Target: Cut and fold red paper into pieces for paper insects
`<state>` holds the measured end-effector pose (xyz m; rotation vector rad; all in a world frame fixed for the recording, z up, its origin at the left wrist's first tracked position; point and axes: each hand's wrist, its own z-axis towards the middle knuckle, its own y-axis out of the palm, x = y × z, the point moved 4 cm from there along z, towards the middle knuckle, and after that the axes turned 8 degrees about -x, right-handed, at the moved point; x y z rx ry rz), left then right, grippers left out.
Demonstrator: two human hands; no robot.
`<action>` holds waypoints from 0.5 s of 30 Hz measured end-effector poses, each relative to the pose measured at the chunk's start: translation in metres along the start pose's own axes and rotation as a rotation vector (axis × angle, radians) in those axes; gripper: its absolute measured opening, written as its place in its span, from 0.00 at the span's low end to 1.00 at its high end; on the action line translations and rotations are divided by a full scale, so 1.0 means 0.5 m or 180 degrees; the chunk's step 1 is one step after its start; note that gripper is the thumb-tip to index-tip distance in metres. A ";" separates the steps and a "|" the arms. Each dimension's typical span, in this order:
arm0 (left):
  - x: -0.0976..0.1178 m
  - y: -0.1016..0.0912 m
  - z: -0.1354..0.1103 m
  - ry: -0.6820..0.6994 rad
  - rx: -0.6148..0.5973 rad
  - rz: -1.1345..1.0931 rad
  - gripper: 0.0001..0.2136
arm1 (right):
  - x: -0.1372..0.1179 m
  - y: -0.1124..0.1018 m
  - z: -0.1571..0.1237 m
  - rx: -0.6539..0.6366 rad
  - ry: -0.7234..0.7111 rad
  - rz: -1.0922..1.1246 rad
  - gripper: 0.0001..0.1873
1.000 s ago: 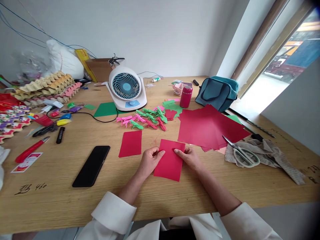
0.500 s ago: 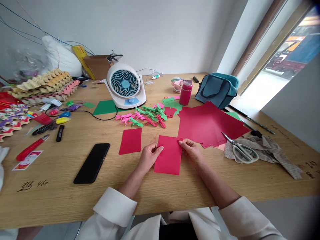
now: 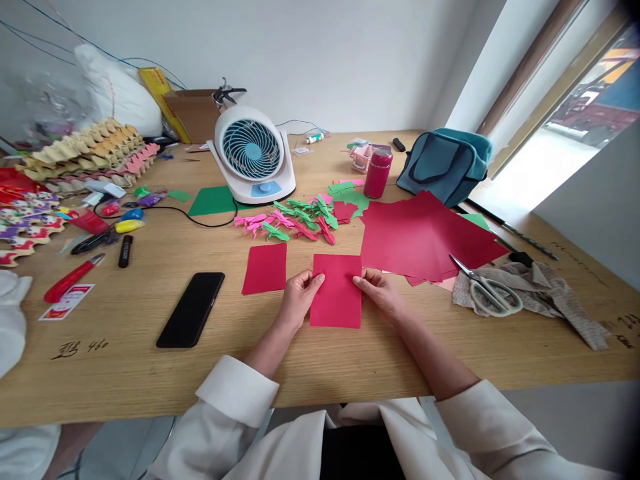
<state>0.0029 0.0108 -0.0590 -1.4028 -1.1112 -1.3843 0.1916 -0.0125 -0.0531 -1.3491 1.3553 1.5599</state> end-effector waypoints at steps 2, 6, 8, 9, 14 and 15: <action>-0.003 -0.002 0.002 -0.0034 0.0081 -0.0120 0.21 | 0.003 0.014 -0.001 -0.0367 0.0134 -0.0018 0.18; -0.008 -0.004 0.007 -0.0025 0.0107 -0.0080 0.22 | 0.011 0.017 0.001 -0.0434 0.0247 -0.0057 0.20; -0.008 -0.006 0.009 0.0027 0.0105 0.0047 0.22 | 0.014 0.014 0.004 -0.0353 0.0234 -0.0090 0.21; -0.008 -0.007 0.010 0.0064 0.0110 0.0130 0.22 | 0.015 0.013 0.005 -0.0331 0.0223 -0.0126 0.21; -0.006 -0.016 0.012 0.0078 0.0085 0.0421 0.21 | 0.016 0.010 0.006 -0.0314 0.0143 -0.0492 0.21; -0.007 -0.018 0.012 0.0020 0.0057 0.0436 0.21 | 0.017 0.009 0.006 -0.0323 0.0133 -0.0563 0.20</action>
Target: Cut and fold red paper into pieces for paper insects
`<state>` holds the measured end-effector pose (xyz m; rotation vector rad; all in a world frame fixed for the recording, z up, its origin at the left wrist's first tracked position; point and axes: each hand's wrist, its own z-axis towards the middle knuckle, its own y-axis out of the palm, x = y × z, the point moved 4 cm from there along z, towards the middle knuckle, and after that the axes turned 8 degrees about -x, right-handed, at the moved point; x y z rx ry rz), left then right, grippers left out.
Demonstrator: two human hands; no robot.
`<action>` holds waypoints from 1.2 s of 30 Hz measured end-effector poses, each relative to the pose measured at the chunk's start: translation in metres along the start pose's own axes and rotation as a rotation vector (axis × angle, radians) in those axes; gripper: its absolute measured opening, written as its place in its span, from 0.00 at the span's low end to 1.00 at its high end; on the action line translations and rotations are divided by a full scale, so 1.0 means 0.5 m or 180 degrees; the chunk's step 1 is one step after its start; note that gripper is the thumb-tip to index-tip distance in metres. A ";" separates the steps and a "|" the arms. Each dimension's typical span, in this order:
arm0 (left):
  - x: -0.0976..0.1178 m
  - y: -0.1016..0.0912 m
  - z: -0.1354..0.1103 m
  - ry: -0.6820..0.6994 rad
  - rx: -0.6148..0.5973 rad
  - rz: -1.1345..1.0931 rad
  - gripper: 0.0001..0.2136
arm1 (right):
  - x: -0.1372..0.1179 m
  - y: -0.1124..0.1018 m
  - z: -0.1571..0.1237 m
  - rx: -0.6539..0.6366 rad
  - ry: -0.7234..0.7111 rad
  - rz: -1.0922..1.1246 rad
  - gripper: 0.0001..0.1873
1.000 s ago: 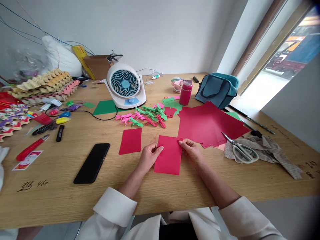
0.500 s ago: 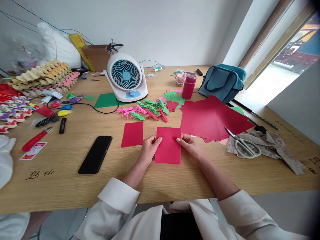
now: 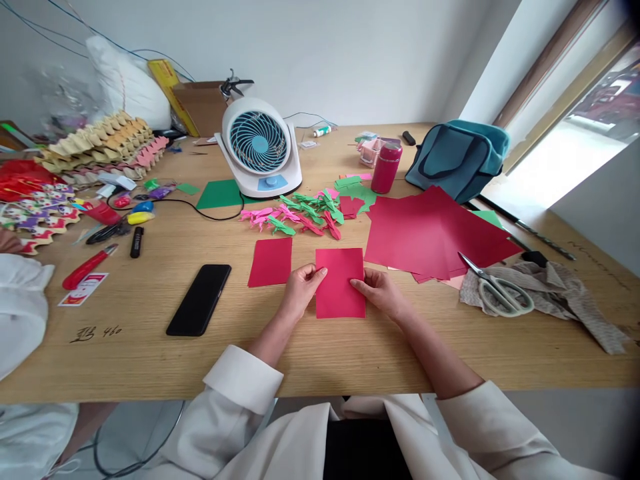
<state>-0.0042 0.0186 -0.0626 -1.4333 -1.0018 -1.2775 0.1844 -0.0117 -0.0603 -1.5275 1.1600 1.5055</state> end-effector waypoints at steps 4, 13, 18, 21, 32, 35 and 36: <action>0.006 -0.006 0.000 0.0041 -0.0052 0.0304 0.19 | 0.006 -0.005 0.001 0.0109 -0.0040 -0.0500 0.18; 0.020 -0.004 -0.009 0.0566 0.0353 0.1974 0.16 | -0.012 0.000 -0.011 0.0828 0.0069 -0.2560 0.11; 0.019 0.008 -0.012 0.0557 0.0470 0.2745 0.13 | -0.034 0.009 -0.040 0.1338 -0.0523 -0.3444 0.15; 0.016 0.013 -0.013 0.0486 0.0490 0.3126 0.12 | -0.046 0.046 -0.055 0.0920 -0.0953 -0.3948 0.14; 0.042 0.030 -0.020 0.0546 0.0681 0.3786 0.25 | -0.032 0.121 -0.059 -0.0202 -0.0739 -0.4890 0.07; 0.038 0.053 -0.008 0.1073 -0.0234 0.3800 0.16 | -0.035 0.125 -0.059 -0.0220 -0.0687 -0.4924 0.06; 0.033 0.059 -0.002 0.1109 -0.0517 0.3743 0.13 | -0.035 0.126 -0.059 -0.0218 -0.0691 -0.4927 0.05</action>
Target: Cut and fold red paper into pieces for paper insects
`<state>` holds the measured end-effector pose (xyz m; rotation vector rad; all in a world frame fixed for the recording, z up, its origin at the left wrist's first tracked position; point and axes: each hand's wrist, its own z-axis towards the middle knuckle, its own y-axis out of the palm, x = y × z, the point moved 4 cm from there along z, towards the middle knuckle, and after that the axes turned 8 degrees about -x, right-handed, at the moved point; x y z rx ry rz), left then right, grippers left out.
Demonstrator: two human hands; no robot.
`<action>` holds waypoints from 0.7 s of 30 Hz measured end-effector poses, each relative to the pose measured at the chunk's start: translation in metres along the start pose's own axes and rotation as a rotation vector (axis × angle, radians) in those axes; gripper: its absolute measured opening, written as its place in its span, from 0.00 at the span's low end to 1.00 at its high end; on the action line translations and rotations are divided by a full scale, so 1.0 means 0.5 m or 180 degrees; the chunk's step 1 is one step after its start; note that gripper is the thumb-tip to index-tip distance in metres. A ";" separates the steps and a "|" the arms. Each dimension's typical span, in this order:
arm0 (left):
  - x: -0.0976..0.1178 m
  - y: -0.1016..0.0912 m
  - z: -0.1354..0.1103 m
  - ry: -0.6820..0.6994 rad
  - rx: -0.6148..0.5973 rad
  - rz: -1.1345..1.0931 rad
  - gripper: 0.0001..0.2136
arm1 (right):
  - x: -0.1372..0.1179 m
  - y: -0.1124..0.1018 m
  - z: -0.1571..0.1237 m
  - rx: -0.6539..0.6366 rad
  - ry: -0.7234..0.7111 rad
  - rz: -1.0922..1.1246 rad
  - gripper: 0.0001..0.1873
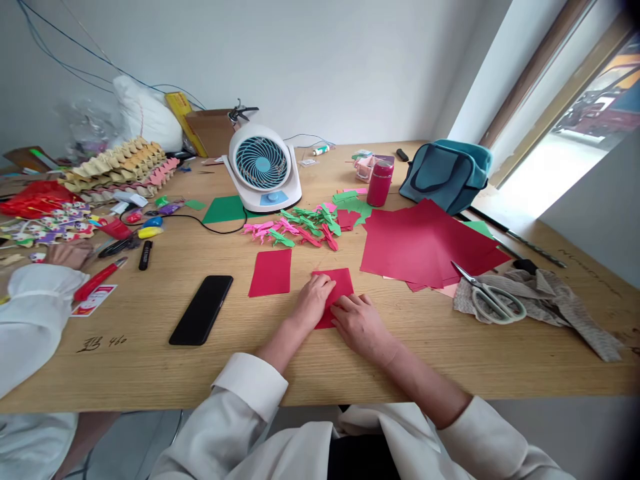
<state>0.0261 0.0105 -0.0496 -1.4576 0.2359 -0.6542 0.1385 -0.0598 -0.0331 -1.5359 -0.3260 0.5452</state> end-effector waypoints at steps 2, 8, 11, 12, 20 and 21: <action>0.001 0.012 0.012 0.0001 -0.0213 -0.0101 0.12 | -0.001 0.001 0.000 0.0047 -0.0015 0.0021 0.06; 0.033 0.038 0.029 -0.0508 -0.0043 -0.0038 0.06 | 0.049 -0.014 -0.020 0.0302 -0.0313 0.0880 0.12; 0.046 0.048 0.024 -0.0580 0.0124 -0.0084 0.04 | 0.117 -0.034 -0.040 0.0648 -0.0008 0.1438 0.13; 0.046 0.051 0.022 -0.0549 0.0174 -0.0137 0.04 | 0.138 -0.038 -0.045 0.0745 0.0090 0.1537 0.13; 0.036 0.067 0.016 -0.0133 0.0156 -0.0416 0.15 | 0.181 -0.026 -0.019 0.0458 -0.0223 0.0773 0.20; 0.037 0.067 0.016 -0.0093 0.0126 -0.0364 0.16 | 0.181 -0.021 -0.011 0.0356 -0.0278 0.0633 0.21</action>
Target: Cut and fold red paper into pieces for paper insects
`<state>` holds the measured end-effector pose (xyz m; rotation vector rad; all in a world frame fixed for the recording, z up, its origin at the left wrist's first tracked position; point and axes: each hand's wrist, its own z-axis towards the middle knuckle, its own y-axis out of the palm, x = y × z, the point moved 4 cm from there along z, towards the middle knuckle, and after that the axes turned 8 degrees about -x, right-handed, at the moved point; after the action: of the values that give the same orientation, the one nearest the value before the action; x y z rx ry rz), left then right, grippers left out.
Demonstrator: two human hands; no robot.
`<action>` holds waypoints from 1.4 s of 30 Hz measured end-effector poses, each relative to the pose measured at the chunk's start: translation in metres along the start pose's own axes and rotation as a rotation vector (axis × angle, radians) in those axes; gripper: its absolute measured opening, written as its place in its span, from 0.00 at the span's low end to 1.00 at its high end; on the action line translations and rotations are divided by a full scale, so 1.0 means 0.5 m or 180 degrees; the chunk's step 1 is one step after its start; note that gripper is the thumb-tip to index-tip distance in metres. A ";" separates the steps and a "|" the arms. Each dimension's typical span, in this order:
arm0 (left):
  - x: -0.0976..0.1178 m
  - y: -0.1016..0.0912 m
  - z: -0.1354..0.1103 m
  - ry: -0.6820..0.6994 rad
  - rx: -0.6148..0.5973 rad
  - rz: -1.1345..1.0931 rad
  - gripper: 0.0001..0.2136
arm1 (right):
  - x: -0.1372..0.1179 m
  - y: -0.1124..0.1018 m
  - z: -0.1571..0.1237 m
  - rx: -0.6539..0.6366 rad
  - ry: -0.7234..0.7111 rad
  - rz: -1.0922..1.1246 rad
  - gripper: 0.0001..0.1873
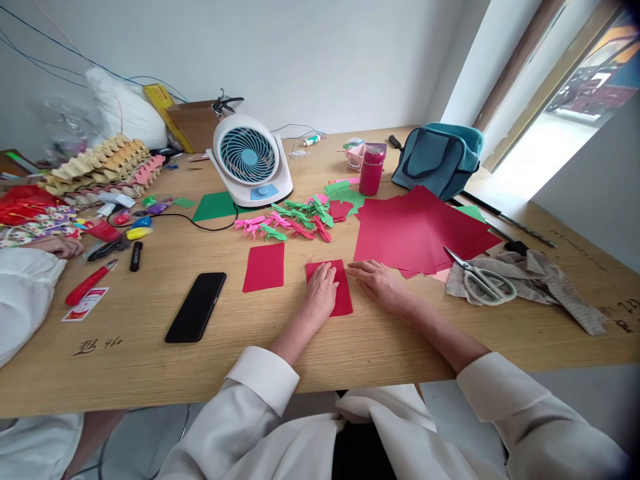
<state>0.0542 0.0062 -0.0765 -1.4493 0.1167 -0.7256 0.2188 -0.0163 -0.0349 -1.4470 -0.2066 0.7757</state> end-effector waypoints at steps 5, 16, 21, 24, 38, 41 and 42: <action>0.007 0.000 -0.002 0.0100 -0.0123 0.0233 0.20 | 0.022 0.022 0.027 -0.0328 -0.0140 -0.0297 0.24; 0.009 0.000 -0.006 0.0179 -0.0306 0.0409 0.23 | 0.039 0.016 0.032 -0.0434 -0.0277 -0.0232 0.26; 0.007 0.002 -0.006 0.0178 -0.0268 0.0379 0.22 | 0.045 0.022 0.031 -0.0410 -0.0274 -0.0212 0.26; 0.005 0.004 -0.007 0.0158 -0.0270 0.0387 0.23 | 0.048 0.025 0.028 -0.0443 -0.0314 -0.0259 0.26; 0.006 0.004 -0.004 0.0143 -0.0282 0.0307 0.23 | 0.037 0.018 -0.005 -0.0477 -0.0515 -0.0432 0.23; 0.006 0.003 -0.004 0.0147 -0.0292 0.0321 0.23 | 0.032 0.017 -0.011 -0.0536 -0.0559 -0.0484 0.24; 0.006 0.003 -0.004 0.0146 -0.0295 0.0326 0.23 | 0.029 0.017 -0.014 -0.0558 -0.0587 -0.0506 0.24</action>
<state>0.0561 0.0027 -0.0772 -1.5037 0.2612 -0.6769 0.2307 -0.0137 -0.0486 -1.5026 -0.5360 0.7752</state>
